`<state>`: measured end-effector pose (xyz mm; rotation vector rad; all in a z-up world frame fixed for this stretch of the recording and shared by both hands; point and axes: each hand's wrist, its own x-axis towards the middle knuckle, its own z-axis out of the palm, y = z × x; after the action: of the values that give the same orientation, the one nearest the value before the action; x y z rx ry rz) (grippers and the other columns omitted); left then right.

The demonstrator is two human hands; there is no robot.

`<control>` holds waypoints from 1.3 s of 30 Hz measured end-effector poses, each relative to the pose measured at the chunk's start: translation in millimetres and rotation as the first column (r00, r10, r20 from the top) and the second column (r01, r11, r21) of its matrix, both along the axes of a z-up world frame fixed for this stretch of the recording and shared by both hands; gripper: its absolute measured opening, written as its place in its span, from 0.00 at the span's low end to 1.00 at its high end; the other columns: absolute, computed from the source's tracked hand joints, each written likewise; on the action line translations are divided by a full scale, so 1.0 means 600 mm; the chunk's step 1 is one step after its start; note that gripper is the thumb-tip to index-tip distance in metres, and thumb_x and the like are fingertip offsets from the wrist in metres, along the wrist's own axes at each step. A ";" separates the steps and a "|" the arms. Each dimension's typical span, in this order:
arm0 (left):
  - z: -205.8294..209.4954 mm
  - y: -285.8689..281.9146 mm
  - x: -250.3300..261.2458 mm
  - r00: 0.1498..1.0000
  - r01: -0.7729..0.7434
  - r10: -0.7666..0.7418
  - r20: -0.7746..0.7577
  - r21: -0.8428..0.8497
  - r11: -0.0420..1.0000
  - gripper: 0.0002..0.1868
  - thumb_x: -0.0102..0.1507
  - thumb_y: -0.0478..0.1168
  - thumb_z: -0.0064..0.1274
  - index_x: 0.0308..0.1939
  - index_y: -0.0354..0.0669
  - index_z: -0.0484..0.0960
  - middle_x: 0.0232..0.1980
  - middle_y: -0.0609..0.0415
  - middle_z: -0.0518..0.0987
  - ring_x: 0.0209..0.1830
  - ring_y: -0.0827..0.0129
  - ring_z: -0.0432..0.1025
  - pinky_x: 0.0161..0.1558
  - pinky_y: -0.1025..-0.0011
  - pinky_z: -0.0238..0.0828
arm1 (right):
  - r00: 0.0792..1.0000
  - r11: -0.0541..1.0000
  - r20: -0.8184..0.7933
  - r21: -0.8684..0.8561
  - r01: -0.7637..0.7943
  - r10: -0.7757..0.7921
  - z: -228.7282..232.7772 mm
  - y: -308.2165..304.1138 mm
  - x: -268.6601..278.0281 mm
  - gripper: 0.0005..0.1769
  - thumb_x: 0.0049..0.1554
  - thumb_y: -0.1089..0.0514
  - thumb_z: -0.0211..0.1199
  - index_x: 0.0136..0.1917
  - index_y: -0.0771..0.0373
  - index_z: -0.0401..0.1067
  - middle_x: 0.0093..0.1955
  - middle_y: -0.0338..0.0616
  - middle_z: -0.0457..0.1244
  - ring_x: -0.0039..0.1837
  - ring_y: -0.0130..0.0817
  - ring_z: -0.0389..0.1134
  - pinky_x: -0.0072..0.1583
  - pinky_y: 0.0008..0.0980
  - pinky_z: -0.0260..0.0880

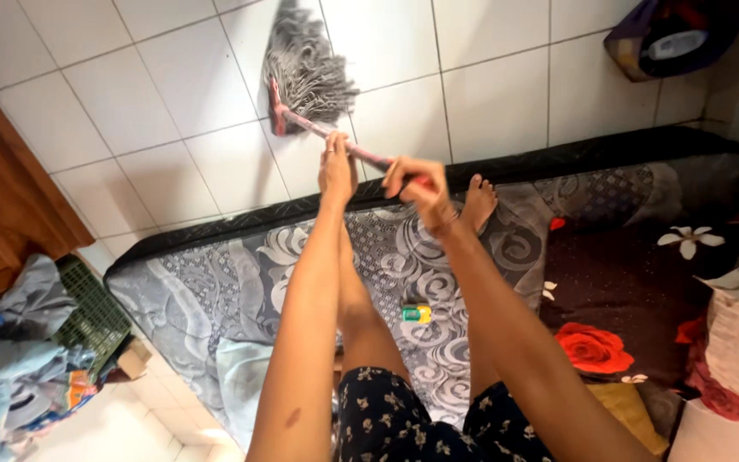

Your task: The person dips a mop into a bucket, wrings the mop head by hand, and wipes the tiled floor, moving into a room and mopping the floor area around a mattress where another person is lying.

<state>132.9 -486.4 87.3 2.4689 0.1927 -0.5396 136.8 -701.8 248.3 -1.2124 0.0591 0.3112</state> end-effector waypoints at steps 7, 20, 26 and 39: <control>-0.021 -0.183 -0.026 0.990 0.127 -0.132 0.051 0.080 0.989 0.19 0.70 0.44 0.44 0.64 0.44 0.69 0.63 0.42 0.76 0.54 0.43 0.75 0.50 0.48 0.73 | 0.979 0.983 -0.098 -0.043 0.177 -0.180 0.032 -0.155 0.071 0.08 0.46 0.68 0.49 0.39 0.65 0.68 0.34 0.40 0.60 0.32 0.23 0.53 0.35 0.22 0.51; -0.072 -0.609 0.158 0.901 0.230 -0.080 0.425 -0.315 0.921 0.14 0.65 0.38 0.48 0.55 0.54 0.70 0.79 0.52 0.63 0.63 0.45 0.73 0.58 0.51 0.76 | 0.805 0.780 0.248 -0.213 0.588 -0.539 0.108 -0.393 -0.007 0.11 0.74 0.63 0.50 0.47 0.63 0.64 0.34 0.41 0.58 0.36 0.28 0.58 0.51 0.28 0.65; -0.003 -0.638 0.079 0.984 0.119 -0.047 0.170 -0.440 0.890 0.13 0.67 0.50 0.57 0.45 0.49 0.74 0.72 0.52 0.69 0.50 0.49 0.79 0.47 0.55 0.76 | 0.741 0.564 0.247 -0.513 0.647 -0.624 0.155 -0.291 -0.087 0.11 0.72 0.64 0.43 0.59 0.66 0.67 0.50 0.45 0.65 0.56 0.27 0.67 0.78 0.26 0.64; 0.095 -0.402 -0.102 0.955 -0.241 0.280 0.101 -0.293 0.925 0.23 0.66 0.33 0.43 0.67 0.35 0.71 0.70 0.38 0.71 0.66 0.45 0.70 0.64 0.59 0.67 | 0.565 0.955 -0.771 -0.232 0.182 -0.295 0.004 -0.344 -0.036 0.19 0.72 0.44 0.49 0.50 0.62 0.64 0.26 0.35 0.53 0.20 0.25 0.49 0.20 0.28 0.46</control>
<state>71.8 -727.8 144.3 2.1524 0.3578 -0.2549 115.2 -908.1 250.6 -1.0818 1.0572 0.6056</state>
